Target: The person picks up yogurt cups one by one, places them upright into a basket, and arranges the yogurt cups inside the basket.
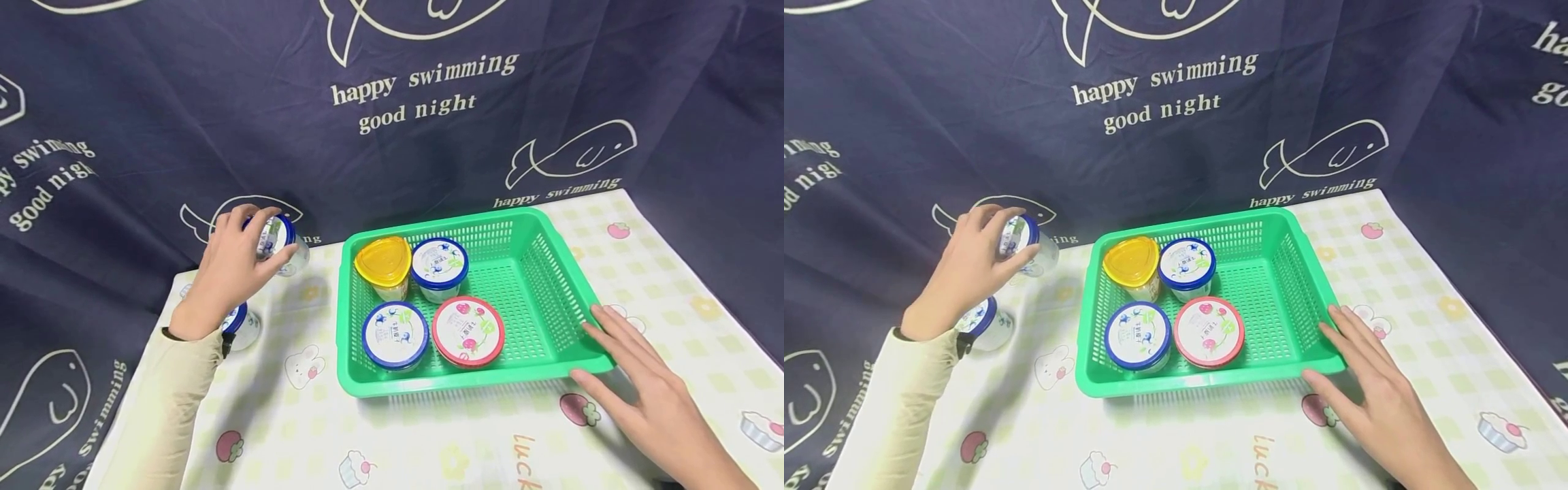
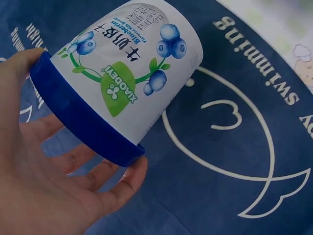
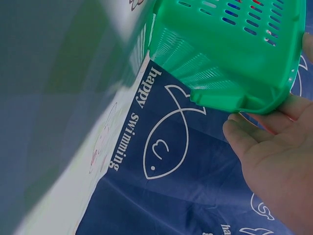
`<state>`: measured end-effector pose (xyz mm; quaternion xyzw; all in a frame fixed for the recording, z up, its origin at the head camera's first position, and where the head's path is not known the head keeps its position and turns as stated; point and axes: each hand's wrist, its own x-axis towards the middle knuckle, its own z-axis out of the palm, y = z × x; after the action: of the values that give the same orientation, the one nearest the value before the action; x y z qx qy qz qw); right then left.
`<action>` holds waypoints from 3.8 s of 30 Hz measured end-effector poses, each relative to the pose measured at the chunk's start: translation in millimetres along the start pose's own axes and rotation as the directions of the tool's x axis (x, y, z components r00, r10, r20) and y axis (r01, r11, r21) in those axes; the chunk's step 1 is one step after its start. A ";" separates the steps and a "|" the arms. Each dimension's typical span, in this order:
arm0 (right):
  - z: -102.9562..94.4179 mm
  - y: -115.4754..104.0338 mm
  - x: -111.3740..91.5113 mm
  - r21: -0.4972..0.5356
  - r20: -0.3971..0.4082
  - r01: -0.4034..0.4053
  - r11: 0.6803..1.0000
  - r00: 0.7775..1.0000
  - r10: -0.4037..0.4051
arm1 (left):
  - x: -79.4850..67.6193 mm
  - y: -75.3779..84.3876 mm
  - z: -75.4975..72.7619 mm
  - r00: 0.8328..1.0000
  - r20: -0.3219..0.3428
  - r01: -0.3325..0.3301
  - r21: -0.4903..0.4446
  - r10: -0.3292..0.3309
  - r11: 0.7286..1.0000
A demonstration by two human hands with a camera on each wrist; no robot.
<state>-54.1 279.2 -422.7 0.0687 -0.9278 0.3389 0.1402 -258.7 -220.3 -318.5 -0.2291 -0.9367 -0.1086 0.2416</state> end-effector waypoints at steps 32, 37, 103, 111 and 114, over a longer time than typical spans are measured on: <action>-0.7 0.2 -0.7 0.005 -0.001 -0.001 1.000 1.000 0.001 | 25.2 63.9 -18.7 0.987 -0.109 -0.126 -0.044 0.120 0.991; -0.8 0.7 -1.6 0.006 -0.002 -0.005 1.000 1.000 0.005 | 28.6 75.8 -16.7 0.981 -0.108 -0.169 -0.048 0.163 0.985; -4.5 1.7 -2.2 -0.038 -0.009 0.053 0.998 0.999 -0.053 | 109.0 242.0 76.2 0.784 0.207 -0.596 -0.013 0.586 0.803; -3.7 5.5 -2.1 -0.055 -0.027 0.072 0.996 0.997 -0.074 | 112.6 253.2 94.8 0.762 0.242 -0.605 -0.067 0.601 0.794; -2.8 5.4 -2.9 -0.050 -0.030 0.072 0.996 0.997 -0.074 | 114.1 257.3 101.5 0.755 0.267 -0.603 -0.074 0.599 0.794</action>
<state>-52.0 285.3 -424.8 0.0937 -0.9304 0.3116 0.1689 -264.4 78.8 -324.6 -0.5283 -0.8385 0.0153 0.1323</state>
